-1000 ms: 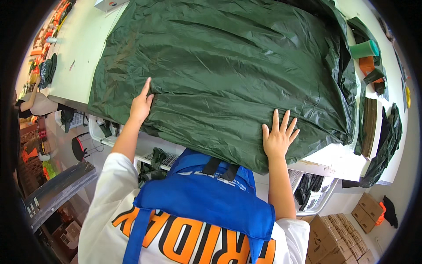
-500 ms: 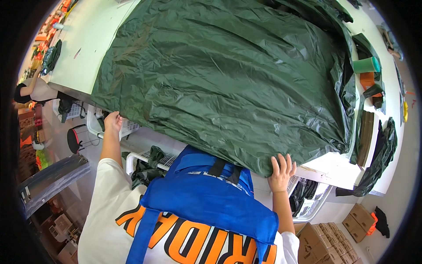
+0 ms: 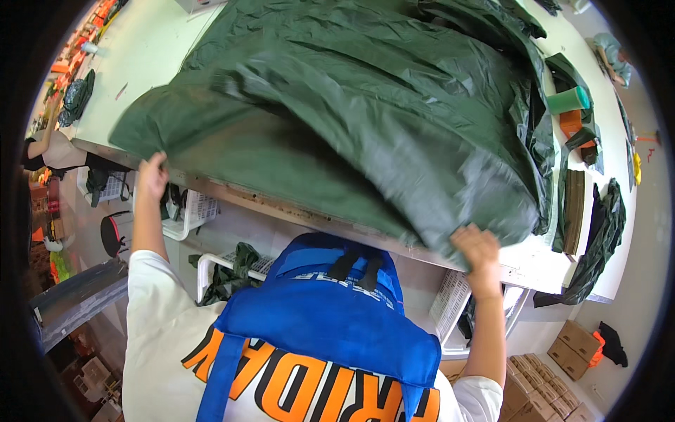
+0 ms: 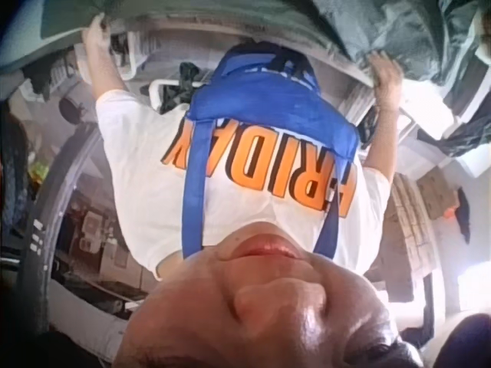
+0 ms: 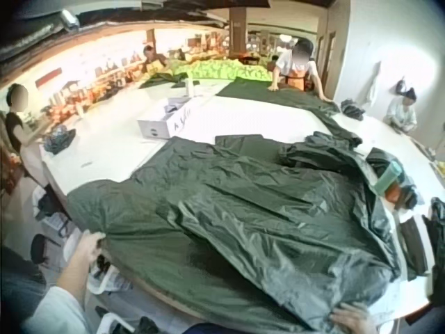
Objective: The person folds a large green tarp on a table, smoothing and aligning the fabric before folding it into a compact rectangle. The person then places the folded tarp into a matching green pouch and zips it closed.
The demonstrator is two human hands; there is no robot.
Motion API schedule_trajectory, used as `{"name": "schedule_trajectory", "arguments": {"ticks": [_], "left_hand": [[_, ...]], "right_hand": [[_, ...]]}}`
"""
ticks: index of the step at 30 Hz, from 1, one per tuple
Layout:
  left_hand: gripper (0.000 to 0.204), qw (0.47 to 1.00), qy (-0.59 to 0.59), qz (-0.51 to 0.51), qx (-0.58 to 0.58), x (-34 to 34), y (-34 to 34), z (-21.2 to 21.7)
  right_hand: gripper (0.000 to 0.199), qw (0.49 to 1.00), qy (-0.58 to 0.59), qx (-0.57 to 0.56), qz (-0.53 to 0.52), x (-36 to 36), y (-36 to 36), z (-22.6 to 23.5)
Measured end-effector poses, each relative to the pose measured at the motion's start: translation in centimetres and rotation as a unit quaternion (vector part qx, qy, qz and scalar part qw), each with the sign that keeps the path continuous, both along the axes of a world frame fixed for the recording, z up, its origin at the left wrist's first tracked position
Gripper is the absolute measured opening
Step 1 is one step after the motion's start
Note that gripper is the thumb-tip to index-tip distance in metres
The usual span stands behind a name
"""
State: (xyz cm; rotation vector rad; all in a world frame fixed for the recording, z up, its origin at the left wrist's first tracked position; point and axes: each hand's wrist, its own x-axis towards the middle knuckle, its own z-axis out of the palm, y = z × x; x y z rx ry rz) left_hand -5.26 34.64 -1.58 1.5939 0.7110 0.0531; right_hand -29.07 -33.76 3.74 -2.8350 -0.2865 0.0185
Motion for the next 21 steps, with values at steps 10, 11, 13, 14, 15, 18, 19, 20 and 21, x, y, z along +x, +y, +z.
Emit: {"name": "schedule_trajectory", "arguments": {"ticks": [10, 11, 13, 14, 15, 18, 19, 20, 21], "left_hand": [[0.044, 0.865, 0.073, 0.115, 0.483, -4.7, 3.7, -6.4], [0.052, 0.703, 0.034, 0.131, 0.698, -4.2, 1.0, -5.4], [0.068, 0.812, -0.137, -0.039, 0.566, -1.9, -7.9, 0.3], [0.072, 0.776, -0.183, -0.125, 0.590, -0.7, -11.8, 1.3], [0.073, 0.870, -0.224, -0.214, 0.383, 0.7, -16.9, 2.3], [0.072, 0.753, -0.384, -0.390, 0.365, 4.0, -28.2, 5.0], [0.073, 0.726, -0.419, -0.402, 0.368, 4.5, -30.6, 5.2], [0.069, 0.751, -0.366, -0.435, 0.335, 5.1, -32.1, 5.0], [0.065, 0.772, -0.312, -0.467, 0.298, 5.8, -32.8, 4.7]], "right_hand": [[0.067, 0.990, 0.126, 0.006, 0.063, -4.0, 2.9, -3.3], [0.068, 0.990, 0.122, -0.006, 0.068, -4.2, 3.1, -3.3], [0.072, 0.989, 0.129, -0.020, 0.069, -4.5, 3.1, -4.1], [0.073, 0.988, 0.133, -0.027, 0.068, -4.5, 3.4, -4.2], [0.074, 0.988, 0.136, -0.031, 0.059, -4.8, 3.5, -4.8], [0.078, 0.988, 0.136, -0.041, 0.060, -5.2, 3.4, -5.4], [0.078, 0.989, 0.131, -0.041, 0.063, -5.3, 3.5, -5.5], [0.078, 0.989, 0.130, -0.033, 0.064, -5.1, 3.6, -5.5], [0.078, 0.989, 0.131, -0.037, 0.063, -5.1, 3.8, -5.6]]}}
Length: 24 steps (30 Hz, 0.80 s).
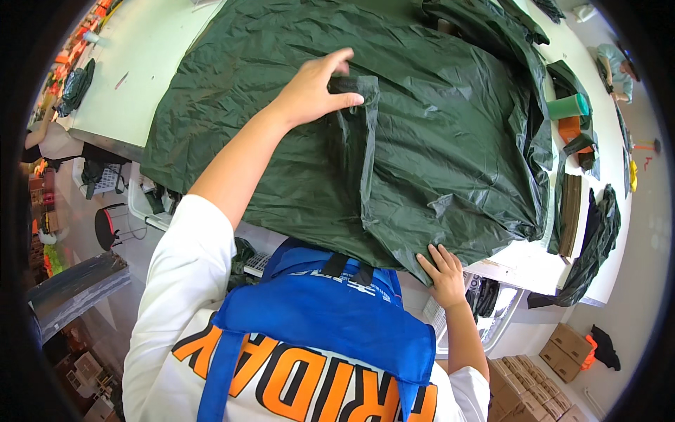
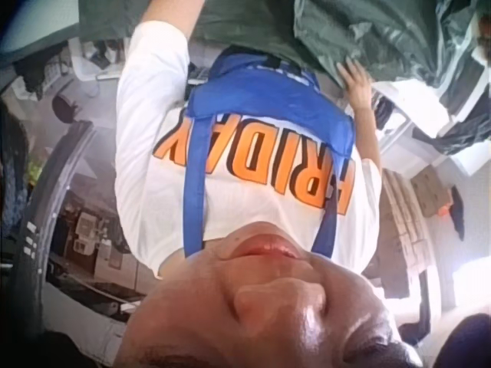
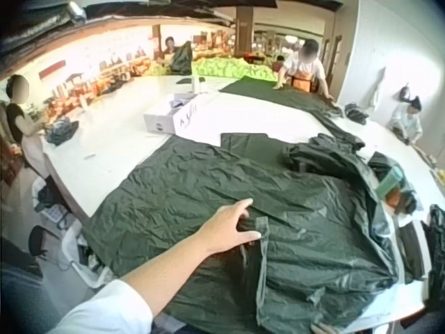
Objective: The person folds a large green tarp on a table, smoothing and aligning the fabric before folding it into a compact rectangle. The person then places the folded tarp into a matching green pouch and zips it closed.
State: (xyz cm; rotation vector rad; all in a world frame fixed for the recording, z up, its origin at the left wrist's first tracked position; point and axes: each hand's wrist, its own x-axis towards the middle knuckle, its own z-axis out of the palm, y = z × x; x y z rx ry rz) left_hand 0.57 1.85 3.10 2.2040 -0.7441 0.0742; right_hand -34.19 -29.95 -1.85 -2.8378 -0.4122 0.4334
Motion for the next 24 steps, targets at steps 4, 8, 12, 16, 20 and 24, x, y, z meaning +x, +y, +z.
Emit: {"name": "schedule_trajectory", "arguments": {"ticks": [4, 8, 12, 16, 20, 24], "left_hand": [[0.029, 0.997, 0.076, -0.014, -0.005, -1.5, 4.5, -0.9], [0.023, 0.969, 0.189, 0.157, 0.032, -9.5, 18.8, -6.8], [0.029, 0.936, 0.222, 0.267, 0.062, -16.7, 22.3, -11.1], [0.053, 0.761, 0.098, 0.639, -0.045, -17.5, 22.9, -12.8], [0.043, 0.499, 0.432, 0.528, -0.534, -17.1, 29.2, -15.1], [0.038, 0.604, 0.360, 0.504, -0.502, -17.2, 30.6, -14.2]], "right_hand": [[0.076, 1.000, -0.016, -0.015, -0.018, -1.0, -0.7, -0.9], [0.074, 0.998, -0.045, -0.005, -0.031, -1.4, -0.6, -1.5], [0.074, 1.000, -0.013, -0.004, -0.016, -0.2, -0.2, -1.2], [0.072, 0.999, -0.026, -0.023, -0.005, -0.7, -0.5, -2.0], [0.070, 0.999, -0.052, -0.012, 0.005, -0.7, -0.9, -2.8], [0.066, 1.000, -0.019, 0.009, 0.003, 0.1, -1.1, -1.9]]}}
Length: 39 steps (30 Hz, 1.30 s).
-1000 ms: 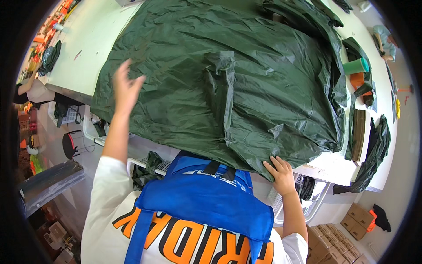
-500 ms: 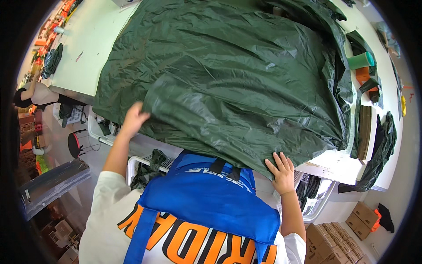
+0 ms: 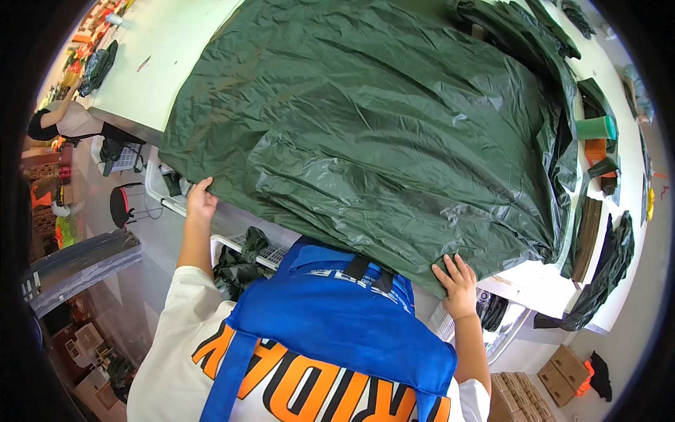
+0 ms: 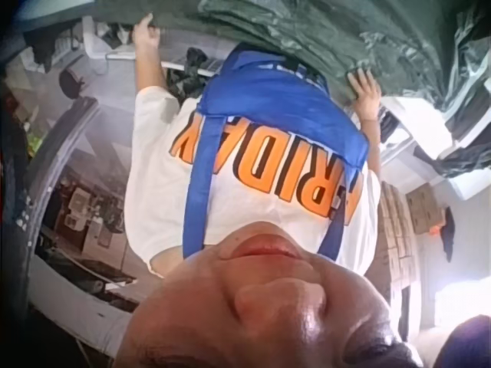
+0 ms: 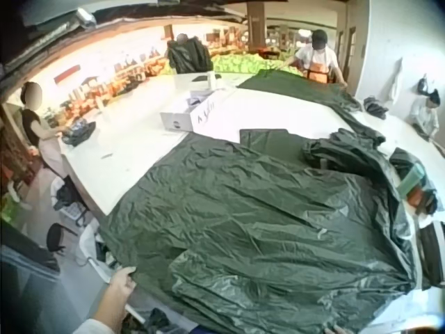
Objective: The person folds a large green tarp on a table, smoothing and aligning the fabric before folding it into a compact rectangle. The person then places the folded tarp into a matching green pouch and zips it closed.
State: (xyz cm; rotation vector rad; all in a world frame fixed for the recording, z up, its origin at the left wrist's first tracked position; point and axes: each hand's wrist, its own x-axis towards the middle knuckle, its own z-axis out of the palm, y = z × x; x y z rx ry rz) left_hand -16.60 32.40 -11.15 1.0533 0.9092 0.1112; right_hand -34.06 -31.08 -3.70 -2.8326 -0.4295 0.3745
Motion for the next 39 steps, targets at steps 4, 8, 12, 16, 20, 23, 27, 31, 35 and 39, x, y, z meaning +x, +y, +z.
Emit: {"name": "schedule_trajectory", "arguments": {"ticks": [4, 8, 12, 16, 20, 23, 27, 31, 35, 39], "left_hand": [[0.045, 0.990, -0.016, -0.032, 0.138, 0.6, -2.3, 9.0], [0.037, 0.973, -0.119, -0.129, 0.152, 8.6, -4.3, 15.6], [0.077, 0.972, -0.121, -0.139, 0.145, 19.4, -11.0, 15.9], [0.054, 0.724, -0.221, -0.487, 0.436, 22.1, -22.2, 11.7], [0.054, 0.384, -0.214, -0.582, 0.684, 16.8, -31.6, 8.2], [0.058, 0.321, -0.167, -0.627, 0.690, 16.6, -33.1, 5.1], [0.060, 0.294, -0.156, -0.627, 0.705, 16.7, -33.4, 4.1], [0.061, 0.272, -0.172, -0.633, 0.704, 17.2, -34.4, 4.5], [0.065, 0.266, -0.196, -0.645, 0.689, 17.3, -34.0, 4.2], [0.065, 0.259, -0.204, -0.659, 0.675, 16.0, -35.5, 5.2]], "right_hand": [[0.070, 0.957, 0.240, 0.147, -0.075, 1.5, -2.3, 5.2], [0.045, 0.920, 0.115, 0.180, -0.328, 3.0, -11.9, 6.0], [0.021, 0.930, -0.066, 0.157, -0.326, 15.8, -9.2, 8.9], [0.032, 0.950, -0.095, -0.039, -0.296, 22.1, -11.1, 2.2], [0.037, 0.934, -0.026, -0.108, -0.339, 22.8, -11.3, -2.7], [0.038, 0.928, -0.060, -0.114, -0.350, 21.4, -10.9, -2.9], [0.034, 0.902, -0.124, -0.150, -0.384, 15.6, -14.3, -0.3], [0.028, 0.876, -0.125, -0.120, -0.451, 4.2, -21.5, -3.8], [0.033, 0.842, -0.068, -0.063, -0.532, 4.1, -21.6, -2.7], [0.029, 0.849, 0.036, -0.103, -0.516, 2.5, -21.9, -1.5]]}}
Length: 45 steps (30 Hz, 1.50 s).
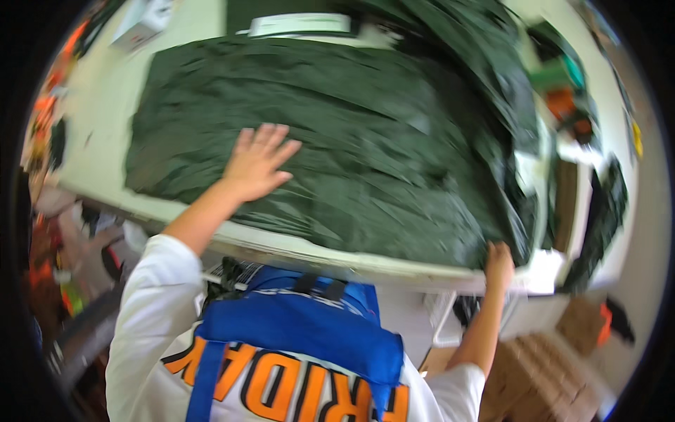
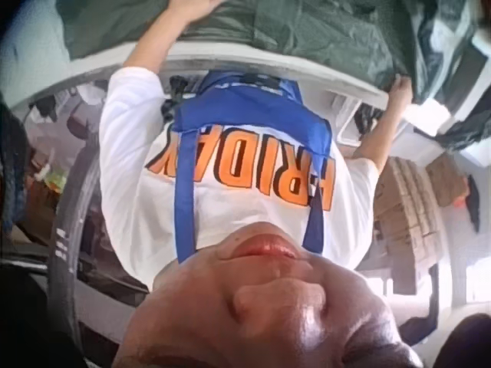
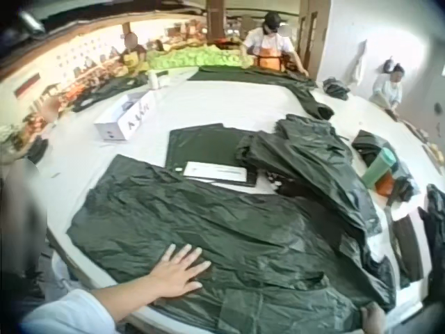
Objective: The person folds a large green tarp on a table, smoothing and aligning the fabric before folding it into a compact rectangle. The person then places the folded tarp into a matching green pouch and zips it closed.
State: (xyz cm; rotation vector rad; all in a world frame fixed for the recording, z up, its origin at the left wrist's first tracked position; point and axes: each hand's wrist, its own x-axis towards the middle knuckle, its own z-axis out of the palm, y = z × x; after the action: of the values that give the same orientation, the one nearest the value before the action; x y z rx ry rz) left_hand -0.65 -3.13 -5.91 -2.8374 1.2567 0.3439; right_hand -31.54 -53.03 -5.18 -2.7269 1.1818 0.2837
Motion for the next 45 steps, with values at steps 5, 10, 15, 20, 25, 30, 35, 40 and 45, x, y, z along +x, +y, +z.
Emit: {"name": "schedule_trajectory", "arguments": {"ticks": [5, 10, 15, 20, 25, 30, 35, 40, 45], "left_hand": [[0.063, 0.999, 0.019, 0.020, -0.046, -1.8, -0.5, -1.0], [0.059, 0.961, 0.047, 0.039, -0.268, -3.9, 2.4, 0.0], [0.069, 0.773, -0.280, 0.545, -0.163, -2.2, 23.0, 1.3], [0.046, 0.706, -0.120, 0.693, -0.083, -2.8, 39.9, -4.2], [0.029, 0.775, -0.097, 0.554, -0.290, -0.5, 40.5, -2.5], [0.027, 0.706, 0.088, 0.590, -0.382, 0.1, 43.7, 1.3], [0.047, 0.503, 0.272, 0.653, -0.497, -0.5, 42.9, 0.9], [0.023, 0.590, 0.283, 0.573, -0.493, 3.0, 42.3, 2.1], [0.017, 0.745, 0.178, 0.502, -0.402, 3.9, 42.9, 3.3]], "right_hand": [[0.041, 0.930, -0.319, 0.065, 0.167, 9.8, 13.8, 1.4], [0.057, 0.943, -0.060, -0.067, 0.322, 13.5, 22.9, -3.9], [0.057, 0.944, -0.045, -0.087, 0.315, 12.7, 23.0, -4.8], [0.055, 0.941, -0.043, -0.093, 0.322, 13.0, 22.8, -5.1], [0.055, 0.940, -0.044, -0.098, 0.324, 13.0, 22.7, -5.4], [0.055, 0.943, -0.030, -0.095, 0.316, 12.4, 23.1, -5.5], [0.054, 0.940, -0.024, -0.108, 0.322, 12.1, 22.8, -5.8], [0.054, 0.941, -0.025, -0.111, 0.320, 12.3, 23.0, -5.7], [0.055, 0.937, -0.028, -0.118, 0.329, 12.5, 23.0, -5.7]]}}
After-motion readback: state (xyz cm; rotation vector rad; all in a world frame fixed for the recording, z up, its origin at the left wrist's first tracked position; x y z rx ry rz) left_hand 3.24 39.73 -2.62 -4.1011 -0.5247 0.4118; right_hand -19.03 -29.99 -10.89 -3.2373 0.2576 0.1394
